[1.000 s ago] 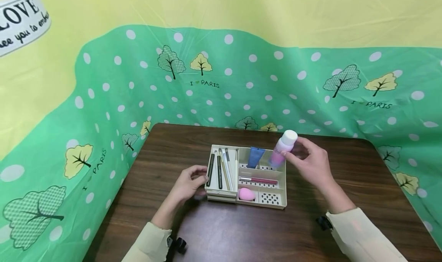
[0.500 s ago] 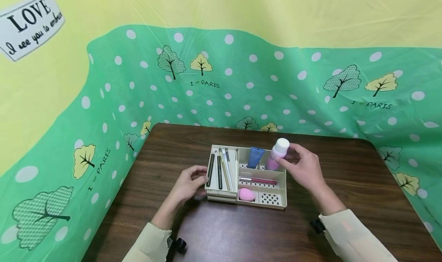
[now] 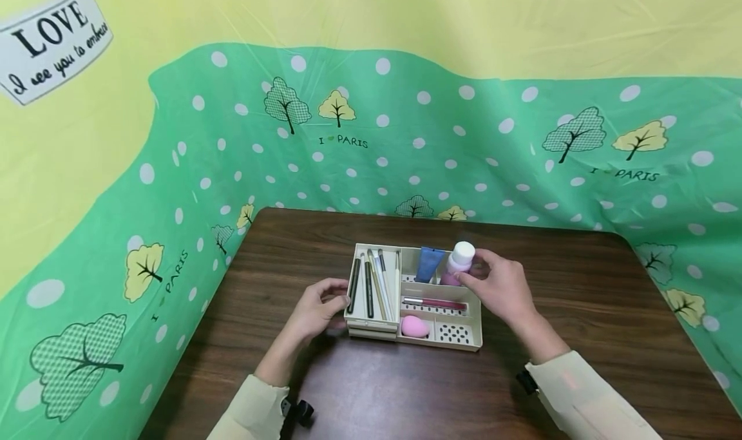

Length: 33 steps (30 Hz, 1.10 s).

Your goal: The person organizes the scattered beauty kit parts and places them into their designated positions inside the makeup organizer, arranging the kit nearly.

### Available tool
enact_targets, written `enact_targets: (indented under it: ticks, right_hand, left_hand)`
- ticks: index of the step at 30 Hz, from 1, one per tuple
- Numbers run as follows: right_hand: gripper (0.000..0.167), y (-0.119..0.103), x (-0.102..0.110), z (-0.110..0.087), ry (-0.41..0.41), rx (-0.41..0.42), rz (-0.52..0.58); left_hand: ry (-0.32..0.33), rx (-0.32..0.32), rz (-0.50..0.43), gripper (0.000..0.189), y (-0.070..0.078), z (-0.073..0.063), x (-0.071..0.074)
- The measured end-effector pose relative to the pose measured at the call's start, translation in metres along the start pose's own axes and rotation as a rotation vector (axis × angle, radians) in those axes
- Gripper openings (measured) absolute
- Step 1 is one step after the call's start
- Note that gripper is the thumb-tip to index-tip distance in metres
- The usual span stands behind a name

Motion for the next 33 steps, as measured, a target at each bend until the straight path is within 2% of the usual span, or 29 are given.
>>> enact_targets:
  ticks: [8, 21, 28, 33]
  right_hand:
    - [0.051, 0.000, -0.005, 0.001, -0.028, -0.008, -0.031]
    - [0.056, 0.004, -0.004, -0.001, -0.061, -0.024, 0.002]
    - [0.059, 0.004, -0.003, -0.005, -0.079, -0.004, 0.015]
    - [0.057, 0.004, 0.003, -0.011, -0.084, 0.039, 0.040]
  left_hand:
    - [0.005, -0.004, -0.003, 0.042, 0.000, -0.002, 0.001]
    - [-0.001, -0.006, 0.011, 0.043, 0.004, 0.000, 0.000]
    - [-0.041, 0.012, 0.002, 0.045, 0.002, 0.001, 0.000]
    - [-0.083, -0.024, 0.046, 0.039, 0.005, 0.001, 0.001]
Point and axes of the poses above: each hand's wrist, its own z-axis towards the middle knuckle, its own x-axis out of the back of the hand, y = z × x, the point moved 10 cm from there along z, towards the middle knuckle, and after that the axes turned 13 degrees about -x, right-handed, at the moved point
